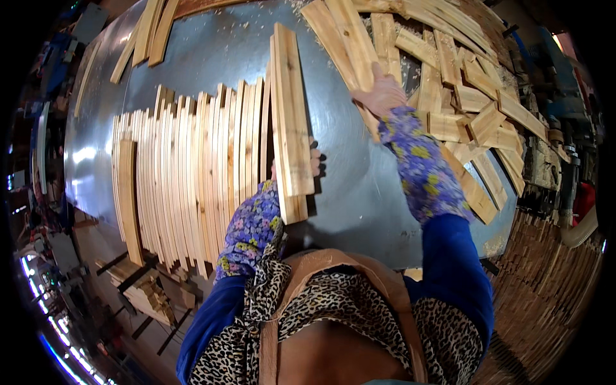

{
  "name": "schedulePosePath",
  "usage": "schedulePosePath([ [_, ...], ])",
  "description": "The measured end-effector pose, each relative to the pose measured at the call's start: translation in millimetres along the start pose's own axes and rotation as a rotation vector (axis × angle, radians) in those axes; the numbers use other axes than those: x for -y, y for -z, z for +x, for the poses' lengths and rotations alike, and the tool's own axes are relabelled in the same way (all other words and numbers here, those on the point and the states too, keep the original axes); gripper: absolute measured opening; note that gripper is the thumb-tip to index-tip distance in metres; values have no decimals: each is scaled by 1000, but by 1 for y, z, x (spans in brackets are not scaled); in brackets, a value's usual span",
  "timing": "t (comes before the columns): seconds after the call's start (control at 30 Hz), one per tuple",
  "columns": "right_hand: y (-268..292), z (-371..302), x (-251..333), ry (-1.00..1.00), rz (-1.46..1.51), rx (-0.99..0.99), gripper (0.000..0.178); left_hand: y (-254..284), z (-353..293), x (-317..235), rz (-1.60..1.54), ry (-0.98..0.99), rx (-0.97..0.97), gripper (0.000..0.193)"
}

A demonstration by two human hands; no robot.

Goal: The person sorts wooden planks on a metal table, picking them up from a pile and arranging them into a neat stack. The person handles the planks by hand, aligning them and occasionally adjusting the stack to maintain order.

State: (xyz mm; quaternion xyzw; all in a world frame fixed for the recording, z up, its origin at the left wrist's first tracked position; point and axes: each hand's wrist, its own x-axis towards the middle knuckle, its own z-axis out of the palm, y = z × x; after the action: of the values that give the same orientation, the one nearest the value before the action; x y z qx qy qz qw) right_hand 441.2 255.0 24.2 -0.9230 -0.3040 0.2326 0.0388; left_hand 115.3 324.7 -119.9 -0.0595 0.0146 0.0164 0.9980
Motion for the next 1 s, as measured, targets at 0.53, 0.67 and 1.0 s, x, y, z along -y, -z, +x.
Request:
schedulePosePath([
  [0.53, -90, 13, 36, -29, 355, 104, 103, -26, -37, 32, 313, -302, -608, 73],
  [0.67, -75, -16, 89, -138, 236, -76, 109, -46, -26, 37, 533, -318, -801, 64],
  [1.0, -97, 7, 102, -181, 335, -50, 92, -4, -42, 35, 534, -417, -554, 51],
])
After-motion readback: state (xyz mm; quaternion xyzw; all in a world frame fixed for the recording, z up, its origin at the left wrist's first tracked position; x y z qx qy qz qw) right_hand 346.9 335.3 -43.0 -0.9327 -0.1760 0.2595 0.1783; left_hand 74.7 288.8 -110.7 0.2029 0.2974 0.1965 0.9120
